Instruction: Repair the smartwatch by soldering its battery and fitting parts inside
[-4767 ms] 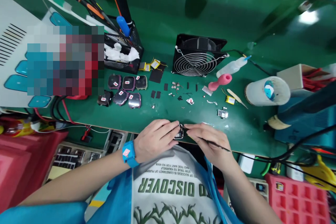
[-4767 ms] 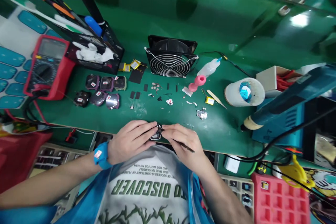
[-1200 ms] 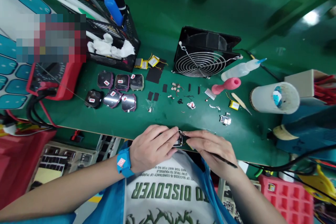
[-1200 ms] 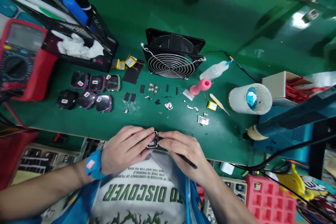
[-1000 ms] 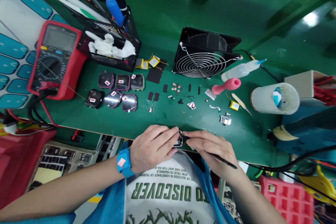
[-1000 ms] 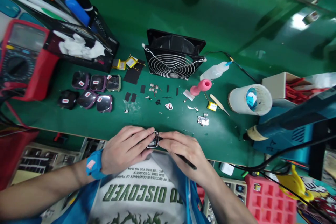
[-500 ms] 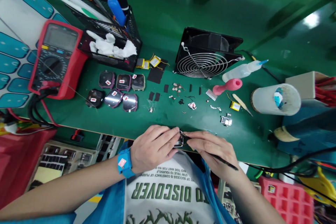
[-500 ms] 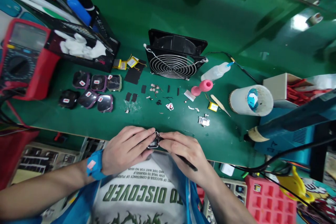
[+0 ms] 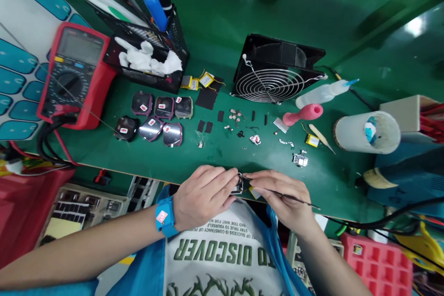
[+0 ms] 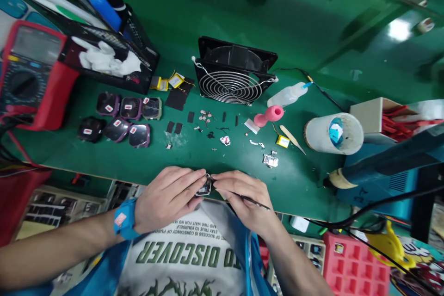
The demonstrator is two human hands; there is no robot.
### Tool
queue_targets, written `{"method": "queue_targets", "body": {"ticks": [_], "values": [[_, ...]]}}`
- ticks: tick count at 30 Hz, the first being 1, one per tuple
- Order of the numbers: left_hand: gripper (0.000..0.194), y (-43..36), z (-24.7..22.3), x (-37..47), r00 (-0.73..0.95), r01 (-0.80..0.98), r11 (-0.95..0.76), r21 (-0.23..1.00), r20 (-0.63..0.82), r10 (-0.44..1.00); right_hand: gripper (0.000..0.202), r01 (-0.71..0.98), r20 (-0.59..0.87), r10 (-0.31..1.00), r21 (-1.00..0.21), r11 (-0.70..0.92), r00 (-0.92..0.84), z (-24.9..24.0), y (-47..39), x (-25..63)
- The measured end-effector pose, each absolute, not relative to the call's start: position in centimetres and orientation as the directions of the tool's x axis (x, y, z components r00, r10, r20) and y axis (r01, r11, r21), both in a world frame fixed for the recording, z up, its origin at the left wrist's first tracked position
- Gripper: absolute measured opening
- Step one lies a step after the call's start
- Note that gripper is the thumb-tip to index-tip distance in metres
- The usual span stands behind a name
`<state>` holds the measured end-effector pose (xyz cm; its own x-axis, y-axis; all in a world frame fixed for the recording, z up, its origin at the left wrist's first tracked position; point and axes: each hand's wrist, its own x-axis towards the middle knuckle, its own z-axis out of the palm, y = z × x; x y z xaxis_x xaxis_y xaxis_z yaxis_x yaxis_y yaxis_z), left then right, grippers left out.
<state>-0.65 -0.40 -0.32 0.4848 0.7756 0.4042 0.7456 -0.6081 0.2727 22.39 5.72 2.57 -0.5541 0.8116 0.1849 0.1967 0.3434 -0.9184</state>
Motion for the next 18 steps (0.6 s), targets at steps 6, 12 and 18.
{"method": "queue_targets", "body": {"ticks": [6,12,18], "values": [[0.026,-0.31,-0.18,-0.55,0.488,0.741,-0.612,0.278,0.405,0.774,0.029,0.187,0.184,0.803,-0.921,0.343,-0.567,1.89,5.55,22.82],[0.028,-0.35,-0.38,-0.62,0.487,0.734,-0.612,0.294,0.399,0.777,0.031,0.181,0.19,0.798,-0.92,0.349,-0.572,1.82,5.52,22.86],[0.029,-0.59,-0.54,-0.74,0.506,0.74,-0.616,0.27,0.379,0.774,0.026,0.183,0.189,0.796,-0.919,0.35,-0.575,2.07,5.82,22.66]]}}
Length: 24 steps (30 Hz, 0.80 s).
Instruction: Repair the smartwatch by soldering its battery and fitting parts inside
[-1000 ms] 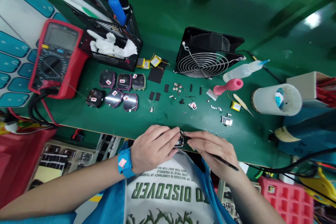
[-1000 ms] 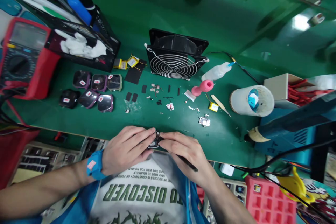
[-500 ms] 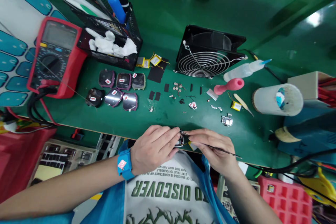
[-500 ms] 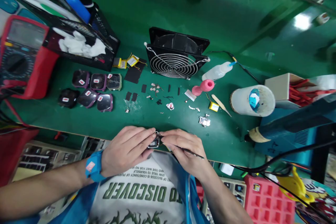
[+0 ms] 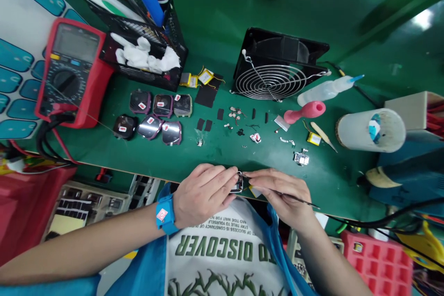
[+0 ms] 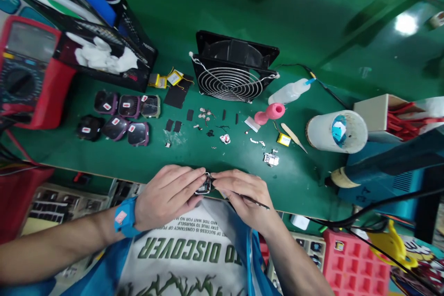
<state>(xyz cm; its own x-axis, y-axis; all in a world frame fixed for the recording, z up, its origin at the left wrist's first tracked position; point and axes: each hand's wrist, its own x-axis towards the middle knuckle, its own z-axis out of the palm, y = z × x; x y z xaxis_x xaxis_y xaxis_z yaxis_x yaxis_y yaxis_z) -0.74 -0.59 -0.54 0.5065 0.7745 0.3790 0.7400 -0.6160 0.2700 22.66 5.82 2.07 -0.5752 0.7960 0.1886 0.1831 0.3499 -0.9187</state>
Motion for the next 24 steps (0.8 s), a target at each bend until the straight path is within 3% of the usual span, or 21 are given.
{"method": "queue_targets", "body": {"ticks": [3,24], "values": [[0.035,-0.78,-0.62,-0.73,0.514,0.754,-0.604,0.258,0.34,0.787,0.029,0.181,0.181,0.795,-0.922,0.342,-0.579,2.27,5.96,22.59],[0.027,-0.41,-0.55,-0.85,0.465,0.739,-0.599,0.309,0.409,0.785,0.022,0.189,0.165,0.812,-0.929,0.318,-0.559,2.08,5.86,22.67]]}}
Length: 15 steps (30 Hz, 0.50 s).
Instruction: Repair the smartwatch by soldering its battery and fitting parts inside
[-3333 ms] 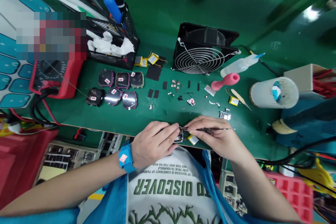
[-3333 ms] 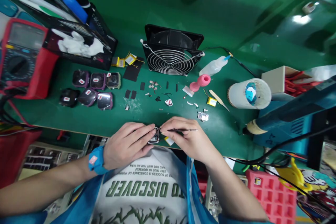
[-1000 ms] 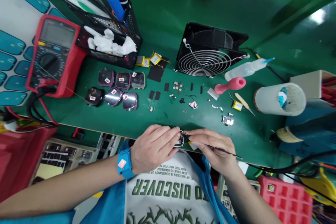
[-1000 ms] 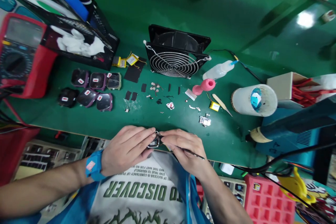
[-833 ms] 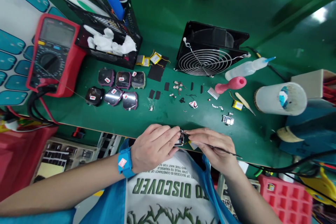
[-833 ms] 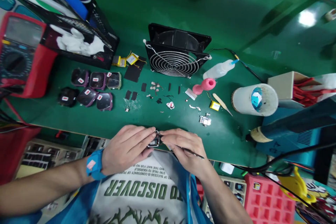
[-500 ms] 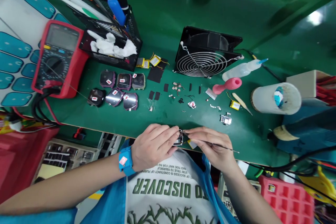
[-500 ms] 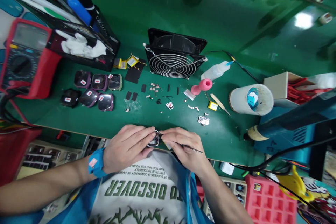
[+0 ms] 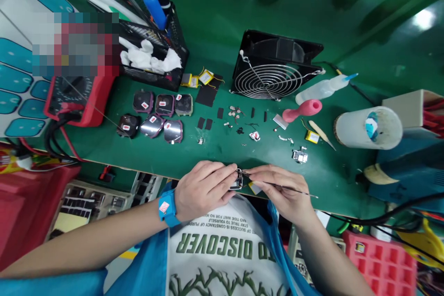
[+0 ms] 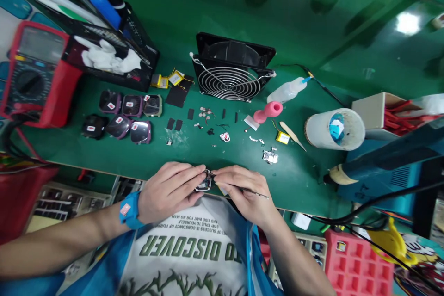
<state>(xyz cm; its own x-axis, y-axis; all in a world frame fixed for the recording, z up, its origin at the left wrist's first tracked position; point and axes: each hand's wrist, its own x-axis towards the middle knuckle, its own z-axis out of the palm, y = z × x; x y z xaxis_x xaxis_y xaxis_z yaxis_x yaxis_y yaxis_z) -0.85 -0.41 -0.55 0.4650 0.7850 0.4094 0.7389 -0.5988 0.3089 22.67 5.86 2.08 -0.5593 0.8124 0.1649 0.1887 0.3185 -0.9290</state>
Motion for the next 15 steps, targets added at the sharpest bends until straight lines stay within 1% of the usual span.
{"method": "queue_targets", "body": {"ticks": [7,12,15], "values": [[0.027,-0.54,-0.75,-0.91,0.477,0.74,-0.602,0.301,0.396,0.785,0.021,0.208,0.141,0.818,-0.93,0.302,-0.557,2.18,6.04,22.63],[0.036,-0.92,-1.17,-0.92,0.491,0.757,-0.59,0.281,0.351,0.797,0.023,0.197,0.143,0.826,-0.936,0.292,-0.545,1.91,5.83,22.74],[0.035,-0.93,-1.17,-0.87,0.489,0.759,-0.591,0.275,0.358,0.795,0.023,0.194,0.154,0.824,-0.933,0.303,-0.545,1.88,5.78,22.68]]}}
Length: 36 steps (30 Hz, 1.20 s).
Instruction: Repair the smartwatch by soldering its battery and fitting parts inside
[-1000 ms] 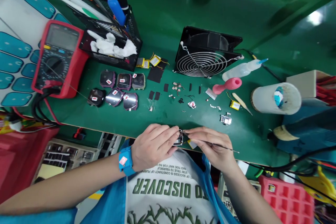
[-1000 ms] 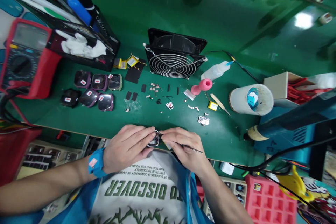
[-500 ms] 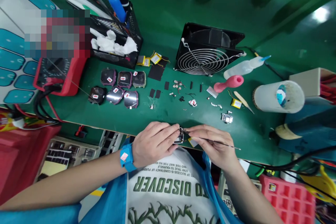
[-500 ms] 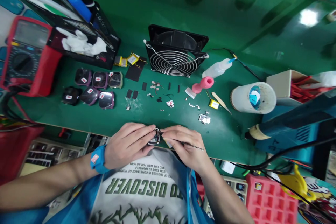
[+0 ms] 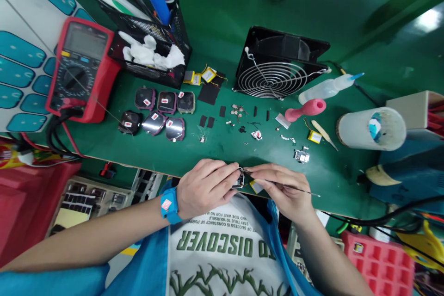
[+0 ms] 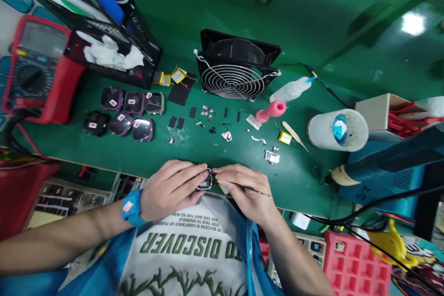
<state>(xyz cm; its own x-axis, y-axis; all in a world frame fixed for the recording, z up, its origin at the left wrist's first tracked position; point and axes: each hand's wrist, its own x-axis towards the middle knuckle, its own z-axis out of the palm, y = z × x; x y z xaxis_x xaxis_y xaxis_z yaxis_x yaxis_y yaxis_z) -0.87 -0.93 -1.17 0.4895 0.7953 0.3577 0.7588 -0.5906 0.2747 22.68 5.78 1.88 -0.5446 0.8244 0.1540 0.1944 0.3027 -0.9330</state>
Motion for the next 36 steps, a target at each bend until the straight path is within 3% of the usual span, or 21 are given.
{"method": "queue_targets", "body": {"ticks": [36], "values": [[0.027,-0.28,-0.77,-0.37,0.45,0.736,-0.609,0.295,0.458,0.766,0.029,0.151,0.191,0.816,-0.935,0.32,-0.545,1.58,5.63,22.82]]}}
